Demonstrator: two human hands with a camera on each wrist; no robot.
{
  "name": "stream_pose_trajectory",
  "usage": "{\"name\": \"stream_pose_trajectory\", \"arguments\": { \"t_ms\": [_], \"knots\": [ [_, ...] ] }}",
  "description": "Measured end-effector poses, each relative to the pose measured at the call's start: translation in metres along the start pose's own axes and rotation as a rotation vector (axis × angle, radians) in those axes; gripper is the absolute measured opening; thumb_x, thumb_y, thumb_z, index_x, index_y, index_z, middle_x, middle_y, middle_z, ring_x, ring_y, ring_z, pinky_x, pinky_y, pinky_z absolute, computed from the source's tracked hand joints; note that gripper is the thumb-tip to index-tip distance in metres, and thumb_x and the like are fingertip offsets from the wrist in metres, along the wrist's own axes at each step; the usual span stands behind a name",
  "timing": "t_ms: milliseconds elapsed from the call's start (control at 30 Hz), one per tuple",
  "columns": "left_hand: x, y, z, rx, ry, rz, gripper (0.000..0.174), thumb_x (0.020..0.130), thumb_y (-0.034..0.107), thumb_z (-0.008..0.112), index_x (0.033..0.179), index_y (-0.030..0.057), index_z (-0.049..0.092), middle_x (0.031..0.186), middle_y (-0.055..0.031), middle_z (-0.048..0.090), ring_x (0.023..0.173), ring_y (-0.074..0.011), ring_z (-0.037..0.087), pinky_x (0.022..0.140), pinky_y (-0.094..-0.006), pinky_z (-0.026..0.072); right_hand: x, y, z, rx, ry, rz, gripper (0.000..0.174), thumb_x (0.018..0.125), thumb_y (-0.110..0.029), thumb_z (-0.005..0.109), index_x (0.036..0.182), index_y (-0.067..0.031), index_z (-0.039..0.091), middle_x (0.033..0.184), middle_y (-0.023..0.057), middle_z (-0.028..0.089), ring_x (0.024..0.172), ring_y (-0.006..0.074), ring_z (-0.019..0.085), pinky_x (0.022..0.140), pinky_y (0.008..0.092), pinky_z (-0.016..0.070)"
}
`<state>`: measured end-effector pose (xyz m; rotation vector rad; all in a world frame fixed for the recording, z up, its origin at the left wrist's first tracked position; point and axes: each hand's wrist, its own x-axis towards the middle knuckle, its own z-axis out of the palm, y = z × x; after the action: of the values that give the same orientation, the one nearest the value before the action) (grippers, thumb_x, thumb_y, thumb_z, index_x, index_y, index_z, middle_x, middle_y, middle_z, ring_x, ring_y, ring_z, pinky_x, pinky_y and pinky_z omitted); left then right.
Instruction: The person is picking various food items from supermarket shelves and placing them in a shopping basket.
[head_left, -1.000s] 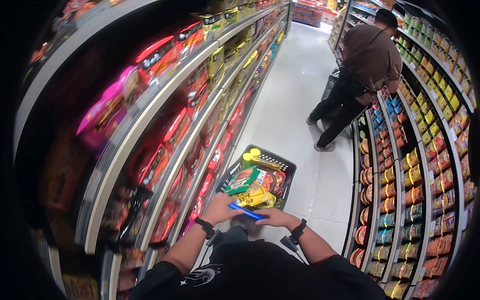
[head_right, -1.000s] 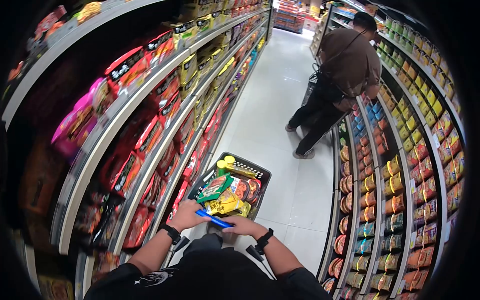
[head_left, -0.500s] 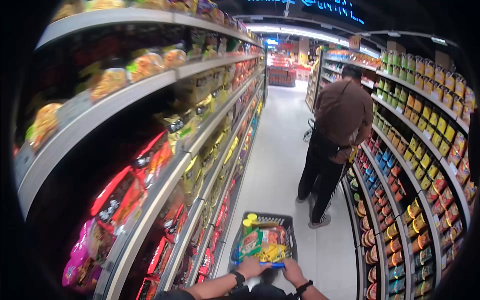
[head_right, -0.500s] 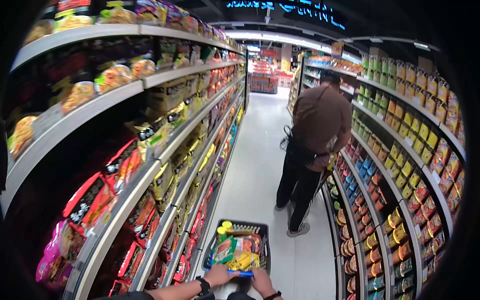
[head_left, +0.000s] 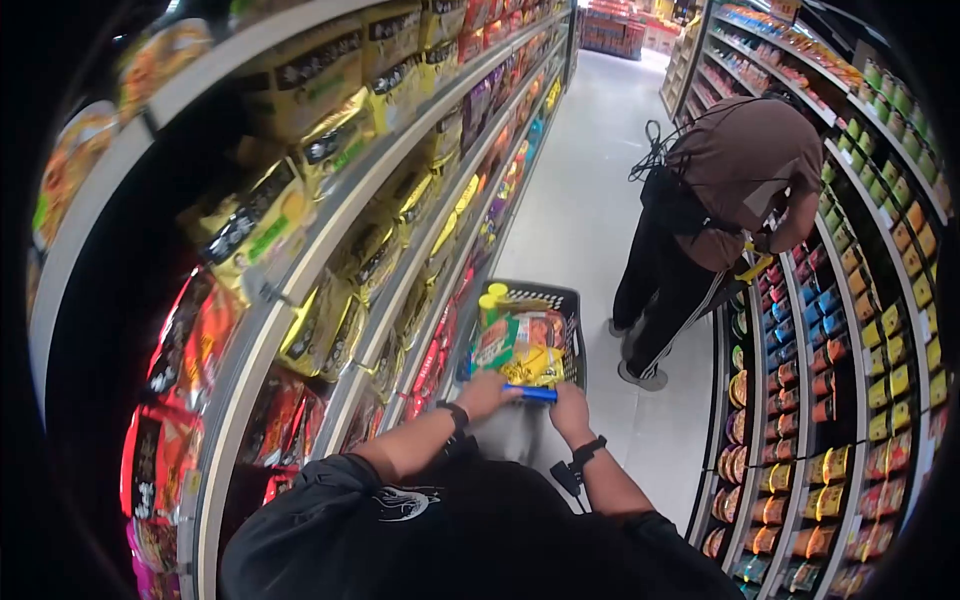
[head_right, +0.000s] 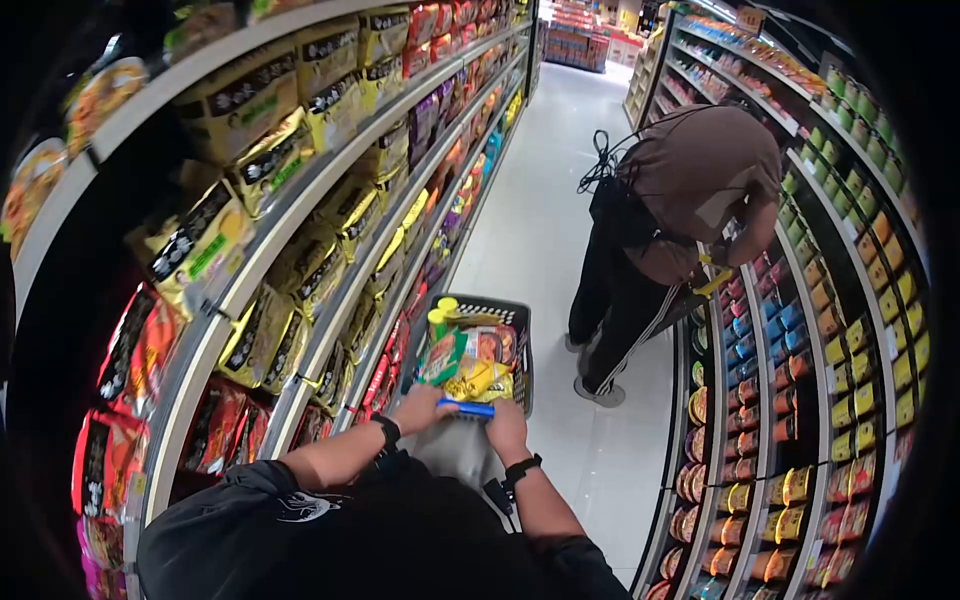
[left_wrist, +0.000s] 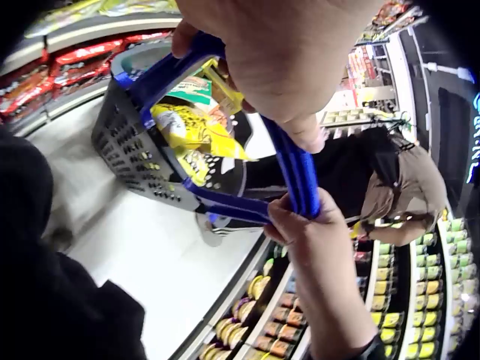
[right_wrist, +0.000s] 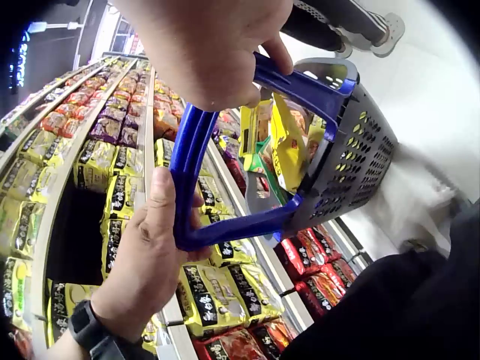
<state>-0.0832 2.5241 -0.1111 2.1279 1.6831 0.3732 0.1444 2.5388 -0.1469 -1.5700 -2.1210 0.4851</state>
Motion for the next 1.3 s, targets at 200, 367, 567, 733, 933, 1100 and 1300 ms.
{"name": "stream_pose_trajectory", "arguments": {
  "t_ms": [200,367,567,733,933,1100,1300],
  "knots": [
    [0.124,-0.054,-0.027,-0.031,-0.049,0.047,0.057,0.088,0.058,0.055,0.086,0.0015,0.067,0.094,-0.0207,0.065,0.094,-0.0401,0.059,0.080,-0.0522,0.0460,0.127,0.009,0.010,-0.001,-0.012,0.042,0.009,0.074,-0.005,0.059,0.083,-0.0033,0.063,0.082,0.0191,0.063,0.084,0.0402,0.060,0.077,0.0496,0.0466],
    [0.219,-0.084,-0.035,-0.016,-0.117,0.056,0.063,0.088,0.062,0.053,0.094,0.0013,0.068,0.101,-0.0211,0.064,0.100,-0.0397,0.058,0.080,-0.0535,0.0477,0.209,0.028,0.020,-0.112,-0.035,0.124,0.012,0.073,-0.007,0.059,0.084,-0.0061,0.065,0.083,0.0174,0.064,0.083,0.0388,0.061,0.075,0.0495,0.0468],
    [0.330,-0.094,-0.074,-0.038,-0.178,0.033,0.066,0.088,0.062,0.052,0.104,-0.0003,0.067,0.108,-0.0222,0.063,0.107,-0.0406,0.055,0.088,-0.0565,0.0453,0.324,0.006,0.010,-0.374,0.056,0.136,0.013,0.074,-0.015,0.061,0.085,-0.0131,0.068,0.087,0.0103,0.065,0.088,0.0311,0.060,0.078,0.0458,0.0415],
    [0.431,-0.119,-0.068,-0.053,-0.150,0.058,0.065,0.089,0.061,0.051,0.102,-0.0010,0.067,0.106,-0.0220,0.063,0.104,-0.0408,0.055,0.087,-0.0559,0.0453,0.417,0.044,0.015,-0.418,0.150,0.101,0.012,0.076,-0.014,0.060,0.082,-0.0148,0.070,0.087,0.0085,0.063,0.091,0.0297,0.058,0.079,0.0452,0.0401],
    [0.572,-0.128,-0.077,-0.038,-0.068,0.152,0.064,0.089,0.060,0.052,0.095,-0.0014,0.066,0.100,-0.0243,0.063,0.098,-0.0433,0.057,0.088,-0.0529,0.0438,0.548,0.107,0.008,-0.418,0.222,0.107,0.011,0.076,-0.012,0.060,0.081,-0.0125,0.069,0.089,0.0098,0.063,0.090,0.0299,0.058,0.080,0.0445,0.0399],
    [0.704,-0.149,-0.077,-0.069,-0.121,0.157,0.054,0.092,0.052,0.053,0.091,-0.0001,0.067,0.092,-0.0244,0.064,0.091,-0.0431,0.060,0.082,-0.0518,0.0457,0.660,0.154,-0.006,-0.435,0.141,0.172,0.013,0.078,-0.015,0.059,0.085,-0.0125,0.070,0.094,0.0092,0.064,0.095,0.0299,0.057,0.085,0.0461,0.0393],
    [0.829,-0.145,-0.105,-0.049,-0.103,0.195,0.050,0.091,0.049,0.056,0.090,-0.0003,0.066,0.095,-0.0229,0.063,0.096,-0.0407,0.057,0.084,-0.0507,0.0440,0.775,0.184,-0.016,-0.378,0.165,0.275,0.017,0.073,-0.014,0.065,0.089,-0.0106,0.069,0.097,0.0103,0.063,0.099,0.0308,0.056,0.093,0.0461,0.0369]
  ]
}}
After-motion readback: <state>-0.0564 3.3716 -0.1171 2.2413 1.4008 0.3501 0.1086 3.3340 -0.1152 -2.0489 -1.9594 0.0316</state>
